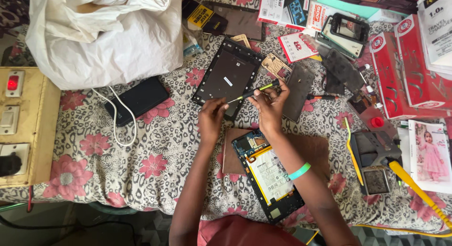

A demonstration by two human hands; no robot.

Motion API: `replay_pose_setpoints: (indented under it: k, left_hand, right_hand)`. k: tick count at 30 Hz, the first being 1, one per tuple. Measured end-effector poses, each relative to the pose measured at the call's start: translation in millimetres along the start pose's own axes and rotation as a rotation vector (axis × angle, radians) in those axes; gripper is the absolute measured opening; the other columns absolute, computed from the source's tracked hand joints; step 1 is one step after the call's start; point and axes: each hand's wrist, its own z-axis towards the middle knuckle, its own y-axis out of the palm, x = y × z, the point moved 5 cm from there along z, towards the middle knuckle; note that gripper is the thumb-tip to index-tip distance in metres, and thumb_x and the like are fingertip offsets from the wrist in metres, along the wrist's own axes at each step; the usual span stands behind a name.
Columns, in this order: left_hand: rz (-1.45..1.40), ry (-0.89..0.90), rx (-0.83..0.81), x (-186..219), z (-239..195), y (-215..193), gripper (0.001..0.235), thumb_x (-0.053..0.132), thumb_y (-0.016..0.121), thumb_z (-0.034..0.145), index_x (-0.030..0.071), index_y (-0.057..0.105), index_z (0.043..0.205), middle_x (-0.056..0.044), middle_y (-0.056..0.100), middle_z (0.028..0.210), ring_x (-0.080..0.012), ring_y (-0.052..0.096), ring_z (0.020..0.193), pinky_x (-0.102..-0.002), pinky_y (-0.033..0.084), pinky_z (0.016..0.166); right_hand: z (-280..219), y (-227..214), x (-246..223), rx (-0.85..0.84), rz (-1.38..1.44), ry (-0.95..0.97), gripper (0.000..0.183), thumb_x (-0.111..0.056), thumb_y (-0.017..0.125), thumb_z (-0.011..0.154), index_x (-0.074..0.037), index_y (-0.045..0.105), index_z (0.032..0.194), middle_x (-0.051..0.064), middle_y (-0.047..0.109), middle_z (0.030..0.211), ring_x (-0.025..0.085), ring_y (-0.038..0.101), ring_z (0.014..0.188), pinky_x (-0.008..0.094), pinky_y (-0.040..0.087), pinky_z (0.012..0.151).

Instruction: The person uses a green plastic spudger to pry and separate internal components of a disassembled tablet, focusing on the battery and motherboard area. The person repeatedly lifts and adjusts the battery and surrounding parts while working on a cluttered workbench.

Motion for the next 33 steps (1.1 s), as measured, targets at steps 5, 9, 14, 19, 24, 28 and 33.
replay_pose_setpoints:
  k: [5, 9, 14, 19, 24, 28, 33]
  left_hand:
    - [0.067, 0.007, -0.014, 3, -3, 4, 0.011, 0.006, 0.074, 0.095, 0.001, 0.076, 0.105, -0.011, 0.075, 0.099, -0.0225, 0.068, 0.076, -0.035, 0.053, 0.068]
    - [0.285, 0.261, 0.042, 22, -8, 3, 0.007, 0.005, 0.07, 0.097, 0.001, 0.072, 0.102, -0.012, 0.07, 0.1, -0.0295, 0.067, 0.089, -0.039, 0.053, 0.081]
    - [0.657, 0.336, -0.061, 27, 0, 7, 0.011, 0.015, 0.07, 0.093, 0.009, 0.074, 0.1, -0.009, 0.07, 0.102, -0.0306, 0.061, 0.097, -0.046, 0.044, 0.085]
    - [0.887, 0.489, -0.149, 37, 38, 15, 0.035, 0.034, 0.07, 0.09, 0.004, 0.074, 0.109, -0.012, 0.067, 0.105, -0.0323, 0.06, 0.096, -0.048, 0.042, 0.083]
    - [0.67, 0.34, -0.234, 60, 0, 4, 0.02, 0.024, 0.069, 0.102, 0.006, 0.07, 0.109, -0.014, 0.065, 0.115, -0.036, 0.062, 0.101, -0.048, 0.052, 0.09]
    - [0.616, 0.169, -0.459, 84, -82, 7, 0.051, 0.03, 0.077, 0.083, 0.007, 0.069, 0.128, -0.02, 0.064, 0.118, -0.0423, 0.063, 0.099, -0.051, 0.056, 0.085]
    - [0.742, 0.054, -0.344, 94, -131, 5, 0.077, 0.042, 0.081, 0.08, -0.001, 0.053, 0.138, -0.022, 0.056, 0.138, -0.0425, 0.057, 0.115, -0.051, 0.052, 0.094]
  right_hand:
    - [-5, -1, -1, 0.003, 0.007, -0.021, 0.077, 0.004, 0.07, 0.095, -0.018, 0.022, 0.15, 0.005, 0.055, 0.111, 0.012, 0.062, 0.094, 0.043, 0.065, 0.092]
    - [-6, -13, -22, 0.041, -0.064, -0.202, 0.074, 0.003, 0.07, 0.098, -0.016, 0.023, 0.151, 0.007, 0.056, 0.114, 0.014, 0.063, 0.097, 0.044, 0.065, 0.092]
    - [-59, -52, -59, 0.044, -0.217, -0.348, 0.073, 0.007, 0.069, 0.1, -0.015, 0.02, 0.151, 0.008, 0.055, 0.12, 0.018, 0.063, 0.106, 0.041, 0.065, 0.096]
    - [-163, -110, -110, 0.303, -0.449, -0.434, 0.075, 0.014, 0.066, 0.093, -0.015, 0.022, 0.147, 0.016, 0.06, 0.13, 0.024, 0.066, 0.113, 0.036, 0.061, 0.091]
    - [-232, -171, -126, 0.53, -0.068, -0.183, 0.076, 0.011, 0.06, 0.094, -0.018, 0.027, 0.156, 0.014, 0.06, 0.133, 0.019, 0.063, 0.105, 0.031, 0.061, 0.081]
    - [-213, -204, -150, 0.447, -0.24, -0.237, 0.076, 0.01, 0.062, 0.097, -0.016, 0.026, 0.158, 0.015, 0.06, 0.125, 0.019, 0.064, 0.108, 0.031, 0.058, 0.089]
    - [-105, -176, -146, -0.146, -1.233, -0.658, 0.055, 0.017, 0.059, 0.082, -0.017, 0.058, 0.126, 0.007, 0.062, 0.126, 0.032, 0.06, 0.12, 0.044, 0.05, 0.107]
